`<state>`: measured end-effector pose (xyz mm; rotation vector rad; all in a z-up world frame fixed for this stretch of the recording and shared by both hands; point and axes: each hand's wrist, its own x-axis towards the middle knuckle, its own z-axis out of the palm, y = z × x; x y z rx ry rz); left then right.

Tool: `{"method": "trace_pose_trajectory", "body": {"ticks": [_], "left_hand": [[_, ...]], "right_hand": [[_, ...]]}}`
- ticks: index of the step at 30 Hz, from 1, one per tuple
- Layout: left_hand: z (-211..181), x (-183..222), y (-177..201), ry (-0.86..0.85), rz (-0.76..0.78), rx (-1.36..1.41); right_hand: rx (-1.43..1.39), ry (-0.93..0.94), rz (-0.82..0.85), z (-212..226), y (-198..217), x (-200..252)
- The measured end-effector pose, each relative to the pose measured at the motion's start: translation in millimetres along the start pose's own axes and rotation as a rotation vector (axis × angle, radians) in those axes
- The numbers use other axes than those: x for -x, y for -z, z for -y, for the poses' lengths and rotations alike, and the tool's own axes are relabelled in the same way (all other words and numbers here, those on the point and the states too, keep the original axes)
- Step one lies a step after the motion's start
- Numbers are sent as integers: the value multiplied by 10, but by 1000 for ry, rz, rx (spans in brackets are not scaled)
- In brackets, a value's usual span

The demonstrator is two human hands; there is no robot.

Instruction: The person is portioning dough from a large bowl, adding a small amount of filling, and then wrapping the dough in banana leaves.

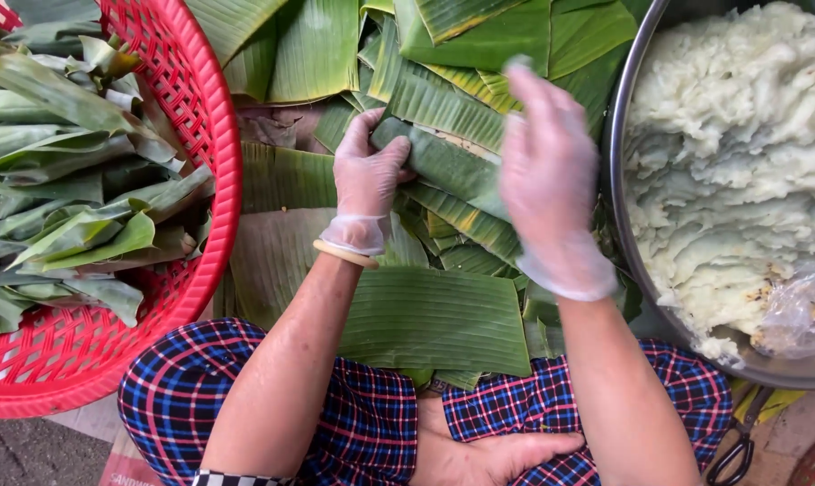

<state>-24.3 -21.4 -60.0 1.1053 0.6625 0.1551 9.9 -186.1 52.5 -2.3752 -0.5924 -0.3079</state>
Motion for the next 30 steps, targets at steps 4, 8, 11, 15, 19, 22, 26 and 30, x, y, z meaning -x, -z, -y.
{"method": "trace_pose_trajectory", "body": {"ticks": [4, 8, 11, 15, 19, 22, 26, 30], "left_hand": [[-318, 32, 26, 71, 52, -329], [-113, -63, 148, -129, 81, -718], [-340, -56, 56, -1, 93, -735], [-326, -116, 28, 216, 85, -858], [-239, -44, 48, 143, 95, -903], [-156, 35, 130, 138, 101, -915], [-159, 29, 163, 202, 131, -861], [-535, 133, 54, 239, 154, -770]], "right_hand": [[429, -49, 240, -348, -1010, -81], [604, -168, 374, -308, -1327, -46], [581, -122, 317, -284, -1343, 26], [646, -1, 239, -337, -1376, 68], [620, 9, 208, -331, -1287, 69], [599, 19, 250, -310, -1248, 181], [557, -29, 418, -308, -1149, 169], [237, -2, 478, -224, -665, 314]]}}
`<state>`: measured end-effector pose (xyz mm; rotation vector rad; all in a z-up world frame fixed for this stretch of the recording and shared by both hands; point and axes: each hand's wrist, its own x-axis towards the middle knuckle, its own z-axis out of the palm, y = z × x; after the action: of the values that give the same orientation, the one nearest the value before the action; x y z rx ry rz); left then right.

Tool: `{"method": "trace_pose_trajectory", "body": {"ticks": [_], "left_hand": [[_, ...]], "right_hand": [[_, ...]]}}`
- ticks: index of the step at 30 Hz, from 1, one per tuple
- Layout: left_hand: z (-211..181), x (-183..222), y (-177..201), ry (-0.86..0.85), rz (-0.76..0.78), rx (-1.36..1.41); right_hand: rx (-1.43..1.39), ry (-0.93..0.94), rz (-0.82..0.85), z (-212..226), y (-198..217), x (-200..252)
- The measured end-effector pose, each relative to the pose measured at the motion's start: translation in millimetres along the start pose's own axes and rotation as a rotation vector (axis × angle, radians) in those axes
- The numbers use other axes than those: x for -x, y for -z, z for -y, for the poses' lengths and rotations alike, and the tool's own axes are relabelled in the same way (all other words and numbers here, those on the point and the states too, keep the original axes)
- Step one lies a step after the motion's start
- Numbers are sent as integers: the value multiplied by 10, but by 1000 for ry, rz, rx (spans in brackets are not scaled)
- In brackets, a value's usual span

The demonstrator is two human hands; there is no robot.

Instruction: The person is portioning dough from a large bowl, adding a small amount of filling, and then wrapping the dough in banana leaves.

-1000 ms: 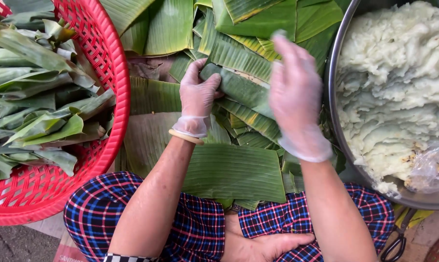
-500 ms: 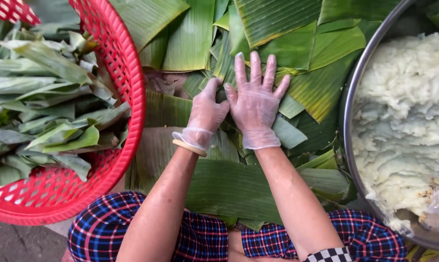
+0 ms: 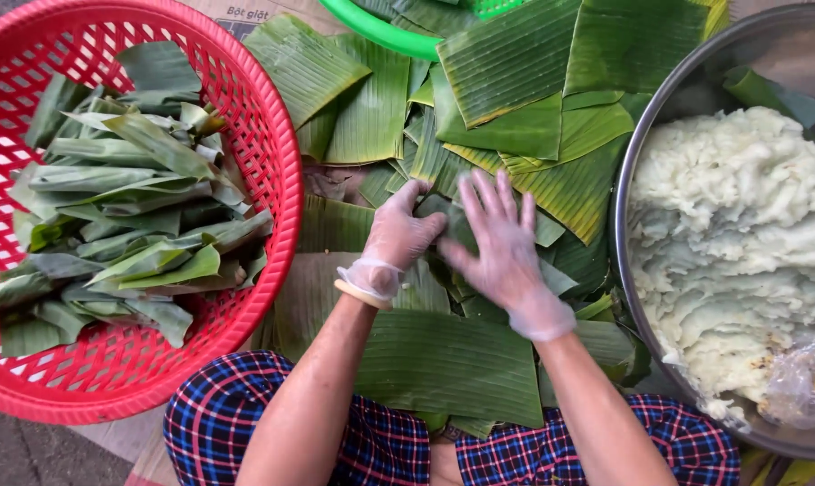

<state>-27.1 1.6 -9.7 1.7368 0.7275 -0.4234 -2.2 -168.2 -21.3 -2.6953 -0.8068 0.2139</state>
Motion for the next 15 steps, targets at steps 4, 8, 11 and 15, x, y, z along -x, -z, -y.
{"method": "trace_pose_trajectory", "body": {"ticks": [4, 8, 11, 15], "left_hand": [[-148, -95, -3, -113, 172, 515], [-215, -683, -96, -20, -197, 605], [-130, -1003, -242, 1, -234, 246], [-293, -791, -67, -107, -224, 239]], "right_hand": [[193, 15, -131, -173, -37, 405], [-168, -51, -182, 15, 734, 199], [-667, -658, 147, 527, 1635, -229], [-441, -94, -50, -160, 1565, -957]]}}
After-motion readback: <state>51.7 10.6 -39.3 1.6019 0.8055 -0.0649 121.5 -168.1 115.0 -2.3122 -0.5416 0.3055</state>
